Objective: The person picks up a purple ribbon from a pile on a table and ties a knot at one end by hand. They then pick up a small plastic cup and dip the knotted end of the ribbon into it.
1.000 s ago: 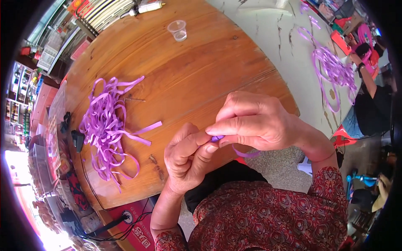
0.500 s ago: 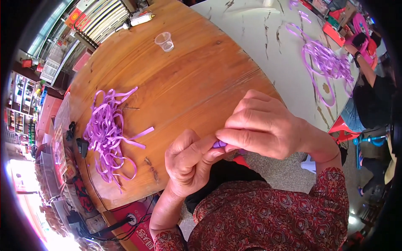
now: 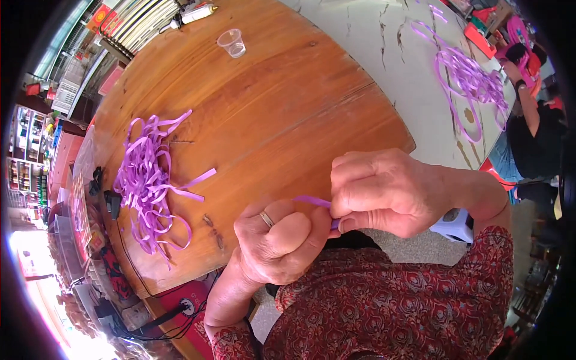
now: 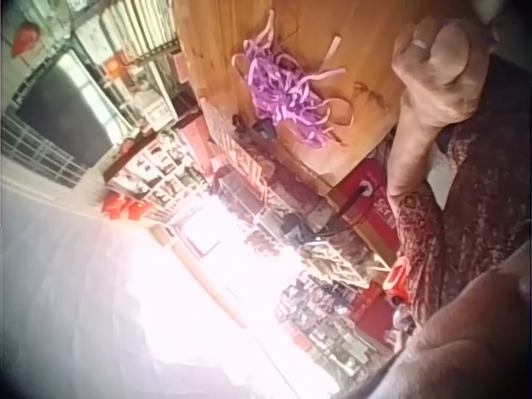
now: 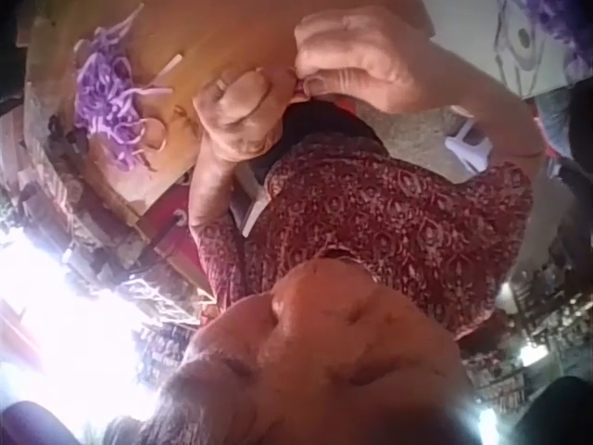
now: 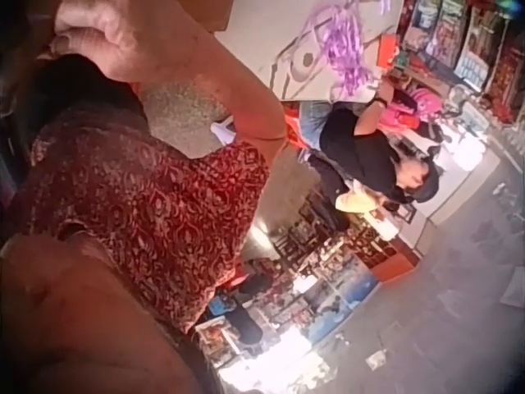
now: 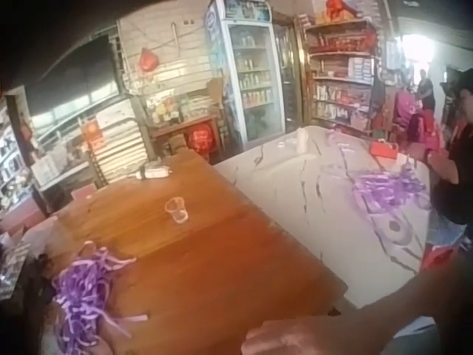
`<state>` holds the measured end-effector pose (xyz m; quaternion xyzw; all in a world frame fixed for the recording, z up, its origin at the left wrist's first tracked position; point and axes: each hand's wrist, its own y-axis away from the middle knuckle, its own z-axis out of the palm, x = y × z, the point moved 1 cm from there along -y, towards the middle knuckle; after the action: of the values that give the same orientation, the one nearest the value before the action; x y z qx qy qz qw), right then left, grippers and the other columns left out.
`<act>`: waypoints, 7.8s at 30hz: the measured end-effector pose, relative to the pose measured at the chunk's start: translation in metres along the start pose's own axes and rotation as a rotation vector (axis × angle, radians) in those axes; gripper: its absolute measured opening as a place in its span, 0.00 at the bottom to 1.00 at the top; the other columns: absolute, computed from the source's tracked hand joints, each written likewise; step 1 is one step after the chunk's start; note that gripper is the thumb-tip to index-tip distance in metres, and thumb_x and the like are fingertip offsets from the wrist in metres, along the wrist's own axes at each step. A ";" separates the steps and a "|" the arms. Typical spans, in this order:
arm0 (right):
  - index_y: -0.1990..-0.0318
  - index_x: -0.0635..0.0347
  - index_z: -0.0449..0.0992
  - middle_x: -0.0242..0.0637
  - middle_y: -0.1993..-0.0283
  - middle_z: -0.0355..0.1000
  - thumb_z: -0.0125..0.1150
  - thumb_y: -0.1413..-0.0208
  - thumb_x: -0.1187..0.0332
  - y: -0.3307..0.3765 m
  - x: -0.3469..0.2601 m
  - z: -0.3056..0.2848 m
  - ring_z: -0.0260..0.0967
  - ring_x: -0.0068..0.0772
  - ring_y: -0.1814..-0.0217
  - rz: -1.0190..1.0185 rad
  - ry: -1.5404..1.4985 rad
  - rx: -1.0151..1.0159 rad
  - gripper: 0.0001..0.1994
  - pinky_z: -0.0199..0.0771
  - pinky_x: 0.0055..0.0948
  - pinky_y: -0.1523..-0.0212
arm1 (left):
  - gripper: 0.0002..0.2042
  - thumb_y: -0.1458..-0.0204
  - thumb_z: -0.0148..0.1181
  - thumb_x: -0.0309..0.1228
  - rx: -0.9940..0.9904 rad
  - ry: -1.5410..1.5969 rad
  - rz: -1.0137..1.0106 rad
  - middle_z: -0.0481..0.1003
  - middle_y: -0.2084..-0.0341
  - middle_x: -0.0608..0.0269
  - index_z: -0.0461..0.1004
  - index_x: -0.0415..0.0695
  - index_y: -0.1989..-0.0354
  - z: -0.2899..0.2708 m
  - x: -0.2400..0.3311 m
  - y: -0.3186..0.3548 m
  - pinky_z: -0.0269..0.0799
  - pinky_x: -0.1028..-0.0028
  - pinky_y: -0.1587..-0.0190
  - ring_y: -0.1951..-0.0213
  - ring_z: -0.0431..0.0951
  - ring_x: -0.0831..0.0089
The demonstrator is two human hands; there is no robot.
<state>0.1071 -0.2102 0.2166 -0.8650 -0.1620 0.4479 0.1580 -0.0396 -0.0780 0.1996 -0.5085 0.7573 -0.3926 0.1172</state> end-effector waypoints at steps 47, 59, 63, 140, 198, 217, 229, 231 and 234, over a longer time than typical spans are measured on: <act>0.70 0.60 0.76 0.40 0.72 0.70 0.59 0.51 0.68 -0.064 0.090 0.025 0.68 0.41 0.63 -0.012 0.393 0.286 0.06 0.68 0.39 0.59 | 0.11 0.54 0.60 0.26 0.083 0.078 -0.431 0.70 0.65 0.50 0.70 0.39 0.62 0.066 -0.101 0.036 0.68 0.67 0.60 0.61 0.72 0.57; 0.65 0.61 0.77 0.40 0.68 0.73 0.60 0.50 0.69 -0.180 0.103 0.055 0.70 0.43 0.62 0.026 0.231 0.033 0.07 0.71 0.36 0.61 | 0.14 0.58 0.60 0.25 -0.033 0.084 -0.440 0.73 0.62 0.52 0.74 0.41 0.60 0.065 -0.101 0.044 0.69 0.59 0.55 0.58 0.74 0.52; 0.69 0.59 0.76 0.41 0.70 0.72 0.59 0.49 0.65 -0.228 0.132 0.070 0.70 0.43 0.64 -0.065 0.646 -0.061 0.07 0.70 0.38 0.64 | 0.08 0.55 0.55 0.29 -0.131 -0.015 -0.257 0.74 0.66 0.53 0.74 0.40 0.68 0.060 -0.094 0.040 0.70 0.66 0.60 0.63 0.75 0.64; 0.55 0.65 0.69 0.30 0.69 0.68 0.45 0.37 0.67 -0.069 -0.040 -0.116 0.62 0.23 0.72 -0.362 -0.495 0.830 0.11 0.65 0.24 0.69 | 0.11 0.56 0.63 0.31 -0.027 -0.019 -0.419 0.75 0.73 0.62 0.77 0.45 0.63 0.042 -0.111 0.021 0.64 0.67 0.55 0.65 0.74 0.64; 0.60 0.55 0.79 0.29 0.67 0.73 0.66 0.59 0.72 -0.059 0.079 -0.004 0.68 0.29 0.67 0.000 0.551 0.286 0.14 0.67 0.29 0.63 | 0.03 0.50 0.60 0.21 0.349 0.784 -0.906 0.71 0.75 0.75 0.78 0.41 0.68 0.031 -0.099 0.016 0.61 0.85 0.68 0.72 0.64 0.87; 0.64 0.53 0.79 0.40 0.50 0.69 0.64 0.52 0.63 -0.173 0.208 -0.060 0.69 0.43 0.53 0.408 0.789 0.214 0.09 0.69 0.36 0.54 | 0.05 0.48 0.61 0.26 0.574 0.741 -1.141 0.71 0.78 0.76 0.77 0.37 0.68 0.028 -0.133 0.032 0.61 0.87 0.71 0.74 0.65 0.88; 0.75 0.61 0.79 0.43 0.50 0.69 0.68 0.58 0.69 -0.155 0.185 -0.029 0.68 0.42 0.49 0.126 0.424 0.335 0.06 0.68 0.35 0.51 | 0.15 0.40 0.50 0.39 0.732 0.961 -1.246 0.70 0.76 0.71 0.69 0.44 0.50 0.014 -0.139 0.022 0.45 0.84 0.87 0.86 0.54 0.88; 0.75 0.61 0.79 0.42 0.47 0.67 0.68 0.57 0.69 -0.151 0.162 -0.017 0.66 0.41 0.46 0.027 0.404 0.286 0.06 0.67 0.35 0.49 | 0.15 0.39 0.48 0.40 0.736 1.098 -1.185 0.70 0.75 0.72 0.69 0.44 0.50 0.015 -0.141 0.023 0.45 0.85 0.86 0.86 0.54 0.88; 0.75 0.61 0.78 0.42 0.46 0.66 0.68 0.56 0.67 -0.150 0.130 -0.002 0.65 0.41 0.45 0.012 0.343 0.283 0.07 0.65 0.36 0.48 | 0.19 0.40 0.48 0.42 0.729 1.202 -1.107 0.68 0.77 0.74 0.67 0.43 0.46 0.013 -0.141 0.024 0.45 0.84 0.86 0.86 0.53 0.88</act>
<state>0.1594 -0.0211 0.1864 -0.8986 -0.0633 0.3133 0.3006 0.0160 0.0416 0.1422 -0.4407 0.1652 -0.8093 -0.3515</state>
